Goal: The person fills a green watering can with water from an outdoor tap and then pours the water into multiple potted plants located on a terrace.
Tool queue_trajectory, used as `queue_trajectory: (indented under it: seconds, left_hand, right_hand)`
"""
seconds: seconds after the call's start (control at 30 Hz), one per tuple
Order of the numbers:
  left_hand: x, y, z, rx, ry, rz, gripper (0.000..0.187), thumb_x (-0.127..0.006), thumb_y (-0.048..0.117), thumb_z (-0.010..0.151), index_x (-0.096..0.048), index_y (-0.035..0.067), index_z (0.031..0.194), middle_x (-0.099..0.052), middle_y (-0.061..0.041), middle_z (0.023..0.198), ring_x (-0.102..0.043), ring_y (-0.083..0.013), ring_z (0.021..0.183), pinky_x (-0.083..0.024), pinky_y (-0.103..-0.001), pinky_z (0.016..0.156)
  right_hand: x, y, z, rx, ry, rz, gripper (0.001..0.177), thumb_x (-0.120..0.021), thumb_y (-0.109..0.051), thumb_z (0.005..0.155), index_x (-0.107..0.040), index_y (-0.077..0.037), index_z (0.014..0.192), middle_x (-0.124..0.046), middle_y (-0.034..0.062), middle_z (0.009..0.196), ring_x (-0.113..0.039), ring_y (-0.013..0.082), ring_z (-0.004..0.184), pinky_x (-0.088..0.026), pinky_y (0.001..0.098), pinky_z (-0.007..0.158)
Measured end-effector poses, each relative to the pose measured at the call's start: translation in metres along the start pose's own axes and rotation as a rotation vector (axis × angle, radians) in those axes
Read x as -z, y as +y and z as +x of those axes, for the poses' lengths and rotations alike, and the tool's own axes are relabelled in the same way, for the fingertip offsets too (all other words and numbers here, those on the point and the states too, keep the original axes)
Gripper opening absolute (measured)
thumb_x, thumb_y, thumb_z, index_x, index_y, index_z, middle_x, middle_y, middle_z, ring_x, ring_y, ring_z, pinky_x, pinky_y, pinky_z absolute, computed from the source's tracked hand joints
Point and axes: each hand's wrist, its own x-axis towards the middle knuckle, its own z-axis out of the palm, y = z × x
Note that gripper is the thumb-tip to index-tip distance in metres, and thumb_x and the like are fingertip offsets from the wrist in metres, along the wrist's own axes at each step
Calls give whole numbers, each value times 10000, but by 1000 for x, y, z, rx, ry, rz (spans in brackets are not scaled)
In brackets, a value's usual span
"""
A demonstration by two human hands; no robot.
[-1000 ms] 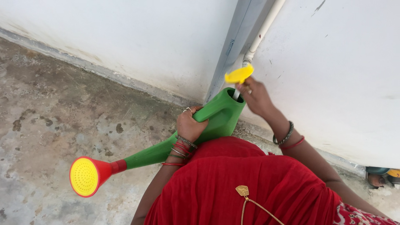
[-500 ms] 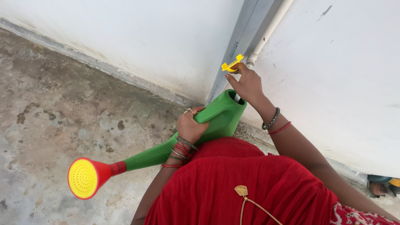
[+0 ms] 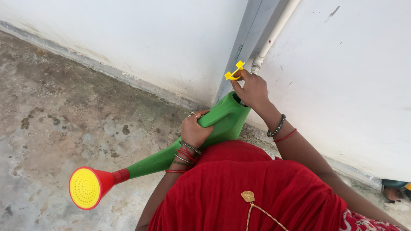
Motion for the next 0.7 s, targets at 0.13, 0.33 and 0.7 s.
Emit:
queue_trajectory:
  seconds: [0.13,0.33,0.7]
  left_hand:
    - [-1,0,1,18,-13,2,446,-772,192,646,-797,137,1088,-779,-149,893,-770,-285,809,-599,-370,762]
    - [-1,2,1,9,-3,19,449,-779,202,645,-796,135,1088,-778,-141,886,-769,-287,802,-596,-374,767]
    - [-2,0,0,14,-18,21,460,-764,213,648,-789,141,1101,-779,-127,860,-771,-270,778,-598,-371,754]
  right_hand:
    - [-1,2,0,-10,-21,-1,238,-671,-276,984,-688,-76,1111,-768,65,915,-706,286,751,-546,433,655]
    - [1,0,0,0,-28,0,221,-670,-258,983,-682,-72,1101,-762,71,886,-708,288,745,-543,436,646]
    - [3,-2,-1,23,-22,-12,200,-682,-253,973,-684,-76,1067,-760,70,886,-706,286,785,-541,437,668]
